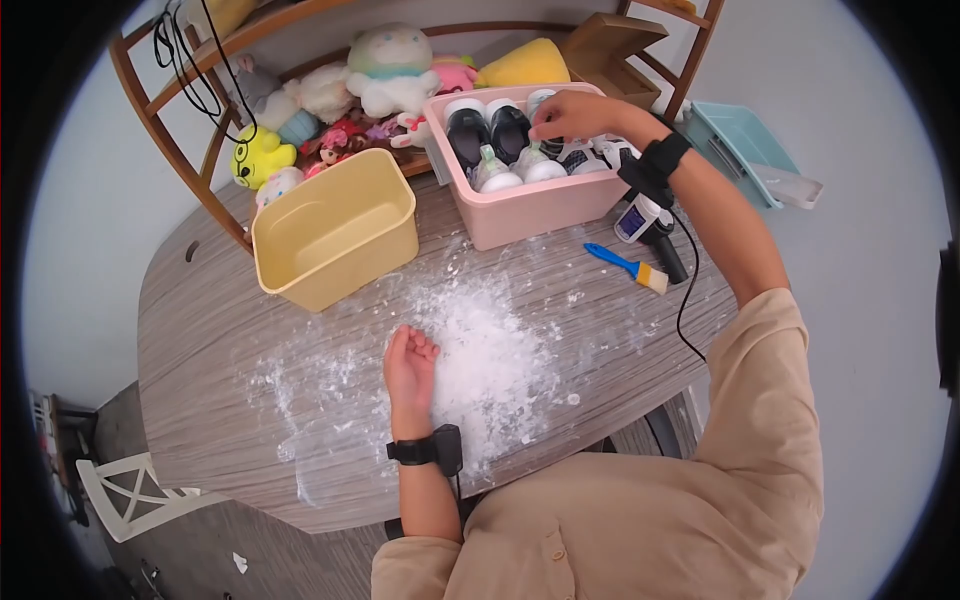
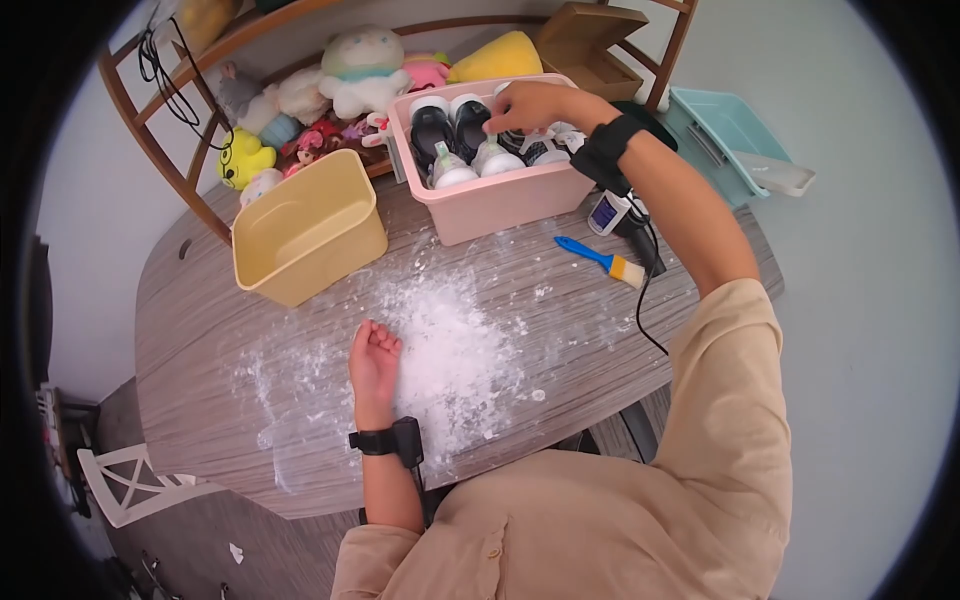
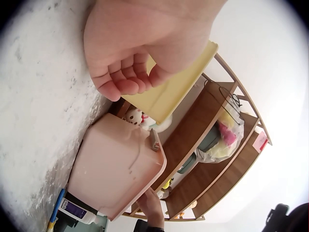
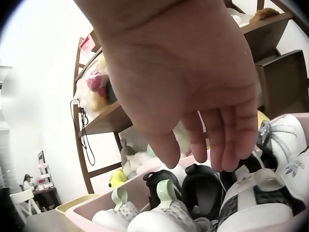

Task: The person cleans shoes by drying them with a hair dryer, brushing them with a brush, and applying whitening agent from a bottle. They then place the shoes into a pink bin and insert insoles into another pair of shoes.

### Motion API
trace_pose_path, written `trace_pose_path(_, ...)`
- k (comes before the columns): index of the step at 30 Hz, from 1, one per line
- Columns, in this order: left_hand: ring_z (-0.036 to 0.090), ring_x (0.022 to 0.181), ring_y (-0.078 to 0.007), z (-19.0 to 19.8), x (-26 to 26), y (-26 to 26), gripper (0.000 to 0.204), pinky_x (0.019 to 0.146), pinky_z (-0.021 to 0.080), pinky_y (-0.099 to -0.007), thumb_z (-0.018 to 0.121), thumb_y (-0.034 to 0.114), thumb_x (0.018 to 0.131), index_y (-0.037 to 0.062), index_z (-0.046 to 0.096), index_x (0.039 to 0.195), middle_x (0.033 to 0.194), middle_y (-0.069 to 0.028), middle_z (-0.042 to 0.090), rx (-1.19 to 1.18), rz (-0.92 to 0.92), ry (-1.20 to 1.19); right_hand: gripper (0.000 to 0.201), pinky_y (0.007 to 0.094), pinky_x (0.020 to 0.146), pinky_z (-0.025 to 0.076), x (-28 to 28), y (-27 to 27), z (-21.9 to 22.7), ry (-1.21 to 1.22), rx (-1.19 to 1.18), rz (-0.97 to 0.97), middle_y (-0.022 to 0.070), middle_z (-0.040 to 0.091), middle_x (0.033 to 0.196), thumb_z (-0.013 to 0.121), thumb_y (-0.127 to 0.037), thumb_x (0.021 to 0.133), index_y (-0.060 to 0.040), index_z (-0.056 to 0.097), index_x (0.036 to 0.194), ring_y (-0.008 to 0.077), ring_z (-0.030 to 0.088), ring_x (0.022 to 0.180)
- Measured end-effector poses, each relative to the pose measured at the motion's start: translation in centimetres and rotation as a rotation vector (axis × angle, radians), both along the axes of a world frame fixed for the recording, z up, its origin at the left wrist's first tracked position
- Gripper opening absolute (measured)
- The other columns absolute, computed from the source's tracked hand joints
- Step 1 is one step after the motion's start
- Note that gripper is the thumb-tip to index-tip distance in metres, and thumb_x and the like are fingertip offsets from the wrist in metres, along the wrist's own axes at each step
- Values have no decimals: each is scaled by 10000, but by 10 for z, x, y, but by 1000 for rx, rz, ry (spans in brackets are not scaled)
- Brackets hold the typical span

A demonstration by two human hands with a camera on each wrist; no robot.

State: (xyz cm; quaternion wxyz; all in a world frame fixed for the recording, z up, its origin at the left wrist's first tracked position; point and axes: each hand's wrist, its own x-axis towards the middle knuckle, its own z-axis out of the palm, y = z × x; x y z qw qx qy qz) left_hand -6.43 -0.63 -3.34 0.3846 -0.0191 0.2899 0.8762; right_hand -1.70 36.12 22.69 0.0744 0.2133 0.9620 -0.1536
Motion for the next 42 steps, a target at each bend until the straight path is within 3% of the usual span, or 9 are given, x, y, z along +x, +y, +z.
trace_pose_path(6,507,677,-127,1,0,-1,148,649,434,-308,540,188,958,83,554,855,745,-11,539,5,9,-2,365,295,558,524,-17,-8,-17,-134,3,56,79,633,842,653,-348,843,-39,657,1036,166,649,674)
trace_pose_path(12,505,678,-126,3,1,0,151,652,425,-307,539,187,960,78,554,855,736,-11,532,1,8,7,318,284,544,524,-17,-2,-22,-101,-44,71,59,628,766,633,-318,867,-33,662,1006,150,647,656)
trace_pose_path(24,510,667,-128,1,0,0,164,653,442,-307,530,198,963,82,545,847,739,-15,534,11,12,12,304,288,562,518,-14,-4,-24,-62,-42,74,57,622,768,619,-313,881,-40,660,1008,148,651,653)
trace_pose_path(39,498,684,-124,2,1,-1,163,666,423,-300,534,204,959,93,540,839,757,-10,534,-5,15,27,269,306,623,523,-6,3,-19,31,-13,172,93,660,862,578,-252,900,-20,649,1015,164,658,657)
trace_pose_path(42,456,677,-117,7,3,-1,160,664,408,-287,519,197,968,102,522,840,751,-3,516,-25,19,1,199,305,612,519,7,-2,-8,100,135,222,76,659,765,576,-204,864,-34,650,936,152,653,635)
